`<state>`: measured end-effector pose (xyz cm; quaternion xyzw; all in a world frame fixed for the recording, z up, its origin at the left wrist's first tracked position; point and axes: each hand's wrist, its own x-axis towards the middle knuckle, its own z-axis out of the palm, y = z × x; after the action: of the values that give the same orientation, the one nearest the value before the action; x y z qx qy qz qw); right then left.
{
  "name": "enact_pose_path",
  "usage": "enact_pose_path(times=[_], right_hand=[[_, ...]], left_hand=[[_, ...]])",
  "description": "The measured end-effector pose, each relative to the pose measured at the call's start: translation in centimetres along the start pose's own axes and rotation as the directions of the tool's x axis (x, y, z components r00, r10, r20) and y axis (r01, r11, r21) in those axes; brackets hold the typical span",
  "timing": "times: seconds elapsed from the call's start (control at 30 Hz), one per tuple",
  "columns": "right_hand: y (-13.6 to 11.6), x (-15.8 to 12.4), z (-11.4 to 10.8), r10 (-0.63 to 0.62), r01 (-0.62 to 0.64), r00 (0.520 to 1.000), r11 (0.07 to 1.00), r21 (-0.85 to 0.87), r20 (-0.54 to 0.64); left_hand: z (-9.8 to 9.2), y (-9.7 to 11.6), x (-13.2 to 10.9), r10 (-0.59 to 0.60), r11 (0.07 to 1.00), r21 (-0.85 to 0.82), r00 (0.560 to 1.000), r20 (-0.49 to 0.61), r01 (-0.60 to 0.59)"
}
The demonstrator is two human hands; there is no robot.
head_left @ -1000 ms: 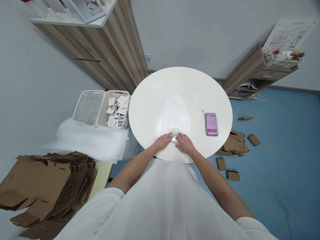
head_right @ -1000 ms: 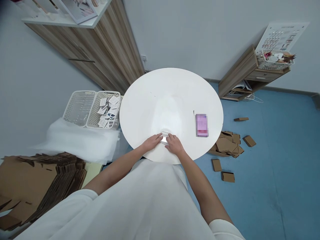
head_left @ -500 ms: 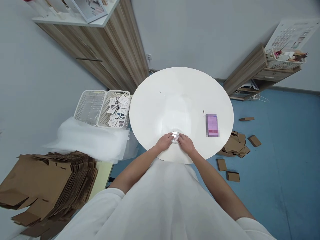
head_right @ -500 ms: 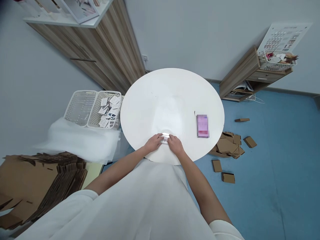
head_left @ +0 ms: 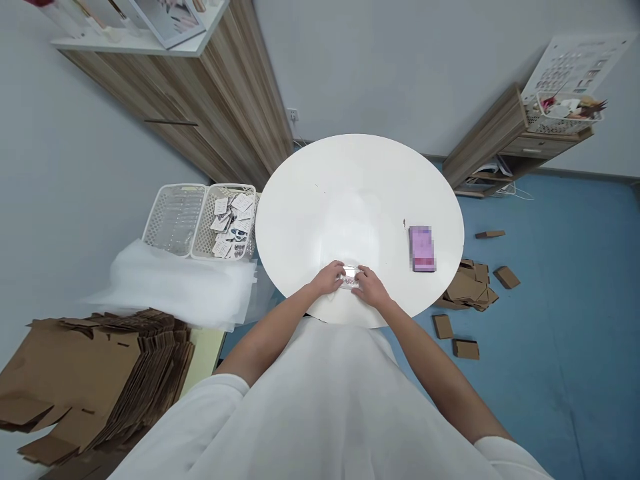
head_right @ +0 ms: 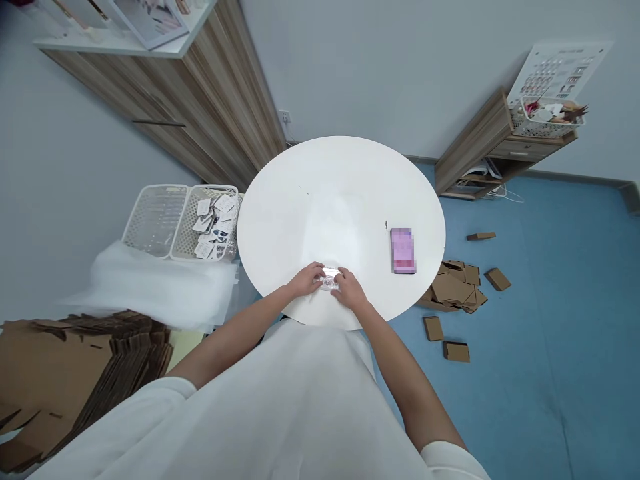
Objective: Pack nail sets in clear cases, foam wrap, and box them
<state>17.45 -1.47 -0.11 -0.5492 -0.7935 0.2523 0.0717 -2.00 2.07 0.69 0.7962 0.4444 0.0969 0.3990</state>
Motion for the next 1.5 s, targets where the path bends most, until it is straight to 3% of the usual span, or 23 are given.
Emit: enact_pose_path(times=[0.17, 0.27, 0.37, 0.5, 0.63, 0.77, 1.03, 1.1, 1.17, 1.2, 1.27, 1.3, 1.33, 1.4, 1.43, 1.5], right_hand=[[-0.2, -1.5, -0.1, -0.084, 0.082, 0.996, 0.995, -0.054, -0.026], [-0.6, -2.7, 0.4, -0.239, 0.22, 0.967, 0.958, -0.185, -0.09], [-0.7, -3.2, 1.0, -0.371, 0.34, 0.926, 0.901, -0.269, -0.072], [-0.5, -2.2, 1.1, -0.342, 0.317, 0.939, 0.906, -0.281, -0.044], [-0.3, -0.5, 0.2, -0.373, 0.371, 0.927, 0.903, -0.217, 0.032], [-1.0, -0.4, -1.2, -0.378, 0.388, 0.92, 0.915, -0.112, 0.104], [-2.2, -1.7, -3.9, -0.221, 0.194, 0.926, 0.974, 0.117, 0.305], [-2.3, -1.4, -4.4, -0.212, 0.174, 0.921, 0.974, 0.142, 0.326], [-2.2, -1.1, -4.8, -0.211, 0.162, 0.921, 0.972, 0.172, 0.328], [-2.2, -0.9, -5.0, -0.214, 0.159, 0.921, 0.969, 0.188, 0.325], [-2.2, -0.7, -5.2, -0.21, 0.147, 0.923, 0.967, 0.209, 0.323], [-2.1, -0.6, -5.3, -0.203, 0.137, 0.923, 0.967, 0.213, 0.327], [-2.0, -0.4, -5.4, -0.196, 0.128, 0.923, 0.968, 0.215, 0.332], [-1.9, -0.1, -5.4, -0.18, 0.108, 0.925, 0.969, 0.224, 0.334], [-1.8, 0.1, -5.5, -0.174, 0.099, 0.929, 0.967, 0.234, 0.327], [-1.7, 0.4, -5.5, -0.172, 0.096, 0.939, 0.962, 0.254, 0.299]], left_hand=[[1.0, 0.2, -1.1, 0.011, 0.999, -0.053, 1.0, -0.019, -0.012], [1.3, 0.2, -1.3, 0.006, 0.996, -0.084, 1.0, -0.029, -0.008], [1.2, 0.1, -1.2, 0.006, 0.993, -0.12, 0.999, -0.033, -0.01], [0.8, 0.1, -0.9, 0.021, 0.991, -0.133, 0.999, -0.037, -0.026], [0.4, 0.6, -0.8, 0.019, 0.991, -0.129, 1.0, -0.022, -0.021], [0.0, 1.5, -1.2, -0.051, 0.994, -0.096, 0.999, 0.002, 0.051], [-1.5, 1.1, -1.3, -0.207, 0.965, -0.114, 0.955, 0.214, 0.235], [-2.9, 0.8, -1.1, -0.249, 0.963, -0.07, 0.958, 0.146, 0.261], [-4.8, 1.1, -1.3, -0.266, 0.964, -0.014, 0.96, -0.083, 0.266], [-5.6, 1.6, -1.4, -0.245, 0.967, 0.011, 0.938, -0.244, 0.256], [-6.7, 3.1, -1.9, -0.104, 0.98, 0.102, 0.876, -0.47, 0.171], [-6.9, 4.0, -2.1, -0.014, 0.981, 0.161, 0.876, -0.481, 0.104], [-6.8, 4.9, -2.2, 0.083, 0.975, 0.222, 0.905, -0.417, 0.013], [-5.7, 6.2, -2.3, 0.227, 0.931, 0.324, 0.962, -0.15, -0.169], [-5.0, 6.5, -2.2, 0.218, 0.914, 0.363, 0.974, -0.057, -0.183], [-3.5, 6.4, -1.9, 0.103, 0.905, 0.415, 0.995, -0.001, -0.093]])
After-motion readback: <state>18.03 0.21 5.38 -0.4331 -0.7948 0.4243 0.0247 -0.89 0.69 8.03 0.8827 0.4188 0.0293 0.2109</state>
